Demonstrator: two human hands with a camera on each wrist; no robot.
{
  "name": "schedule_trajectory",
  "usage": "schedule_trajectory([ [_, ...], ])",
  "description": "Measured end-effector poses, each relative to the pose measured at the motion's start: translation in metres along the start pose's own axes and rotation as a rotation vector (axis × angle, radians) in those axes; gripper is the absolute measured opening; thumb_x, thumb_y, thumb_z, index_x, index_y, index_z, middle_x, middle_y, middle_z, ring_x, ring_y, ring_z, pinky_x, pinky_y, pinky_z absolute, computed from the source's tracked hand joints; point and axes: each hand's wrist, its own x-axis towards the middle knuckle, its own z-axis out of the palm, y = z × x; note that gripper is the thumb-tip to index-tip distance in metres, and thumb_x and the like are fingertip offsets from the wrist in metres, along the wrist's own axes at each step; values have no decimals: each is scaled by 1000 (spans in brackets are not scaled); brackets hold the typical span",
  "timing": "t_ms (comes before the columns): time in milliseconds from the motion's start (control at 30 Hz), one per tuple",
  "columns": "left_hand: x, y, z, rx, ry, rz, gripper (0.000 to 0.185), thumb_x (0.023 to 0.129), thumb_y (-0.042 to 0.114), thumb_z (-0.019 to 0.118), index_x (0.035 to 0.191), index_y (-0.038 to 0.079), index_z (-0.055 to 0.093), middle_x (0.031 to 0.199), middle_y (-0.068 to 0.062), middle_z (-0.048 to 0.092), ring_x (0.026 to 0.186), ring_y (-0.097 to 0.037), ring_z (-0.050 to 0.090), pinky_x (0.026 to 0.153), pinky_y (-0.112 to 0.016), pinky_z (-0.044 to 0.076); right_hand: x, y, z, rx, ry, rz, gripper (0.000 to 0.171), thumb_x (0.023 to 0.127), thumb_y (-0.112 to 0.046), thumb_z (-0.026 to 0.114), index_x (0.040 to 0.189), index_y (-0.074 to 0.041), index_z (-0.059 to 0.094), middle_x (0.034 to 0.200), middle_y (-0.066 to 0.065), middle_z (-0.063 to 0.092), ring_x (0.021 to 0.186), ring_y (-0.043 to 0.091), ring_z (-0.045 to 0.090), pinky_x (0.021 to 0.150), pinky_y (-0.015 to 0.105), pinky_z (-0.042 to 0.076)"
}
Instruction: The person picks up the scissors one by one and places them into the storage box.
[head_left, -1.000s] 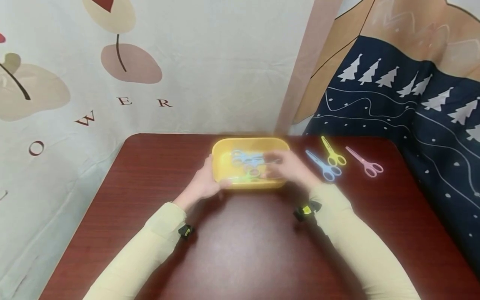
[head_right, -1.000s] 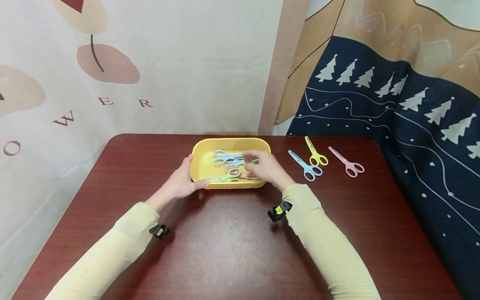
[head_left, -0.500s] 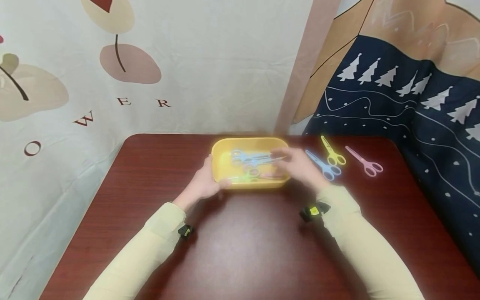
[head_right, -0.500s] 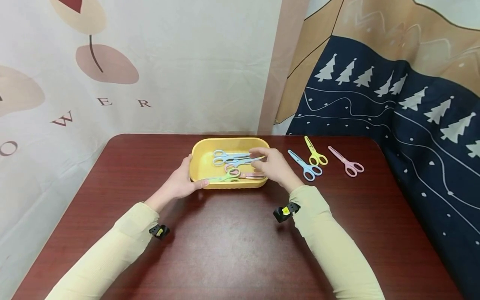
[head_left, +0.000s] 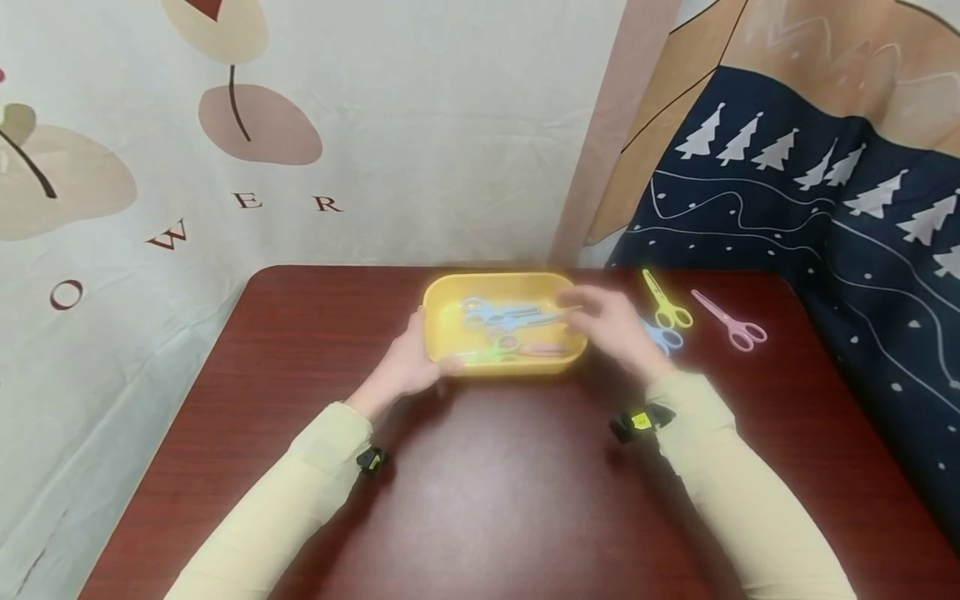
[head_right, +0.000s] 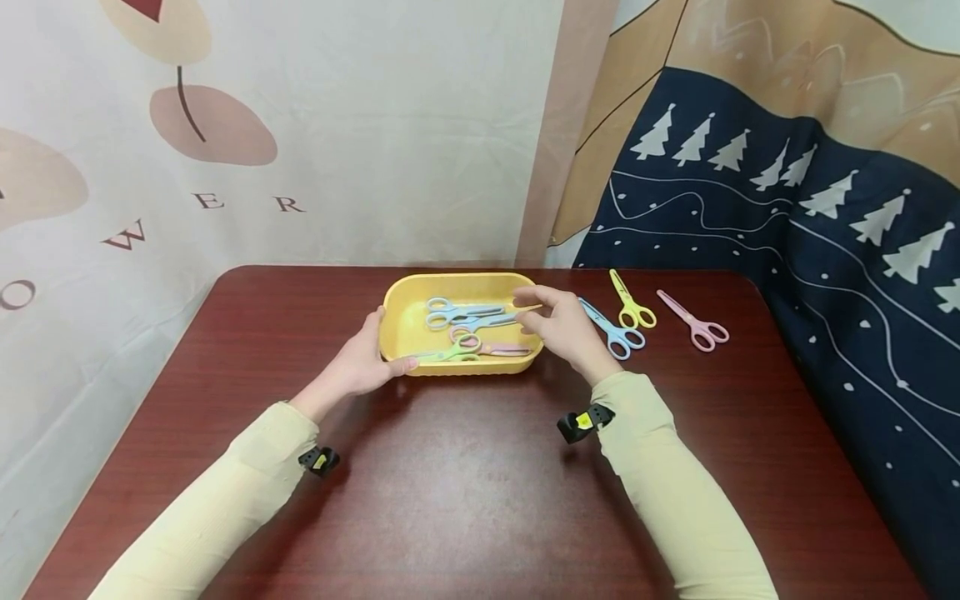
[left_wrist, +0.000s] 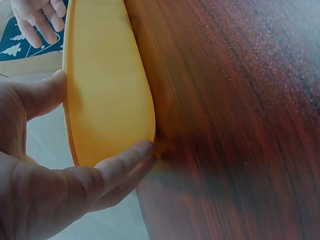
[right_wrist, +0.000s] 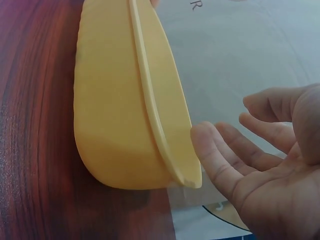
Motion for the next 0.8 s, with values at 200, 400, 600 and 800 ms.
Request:
schedule_trajectory([
  [200, 1, 1, 0, 7, -1, -5, 112, 85, 28, 79, 161, -8, 4, 163, -33, 25, 142, -49, 40, 120, -56, 33, -5, 0, -4, -5, 56, -31, 39, 97, -19, 72, 135, -12, 68, 135, 6, 68, 124, 22, 61, 108, 45, 49],
  [400, 1, 1, -1, 13, -1, 0, 113, 85, 28, 79, 161, -8, 4, 161, -35, 28, 141, -50, 42, 119, -57, 34, -10, 3, -8, 11, 77, -12, 41, 98, -25, 70, 138, -15, 67, 136, 4, 67, 131, 21, 56, 114, 46, 43],
  [600, 1, 0, -1, 23, -10, -24, 111, 88, 28, 77, 161, -9, 3, 163, -35, 24, 143, -50, 39, 120, -55, 32, -15, 7, -10, 90, 81, 35, 43, 98, -28, 71, 138, -15, 66, 136, 2, 66, 131, 19, 54, 116, 46, 41],
  [800, 2, 1, -2, 25, -15, -24, 111, 88, 28, 77, 161, -10, 2, 164, -36, 21, 145, -50, 36, 121, -55, 30, -20, 11, -12, 90, 91, 59, 46, 97, -34, 73, 139, -17, 65, 136, 2, 67, 128, 18, 56, 113, 46, 45],
])
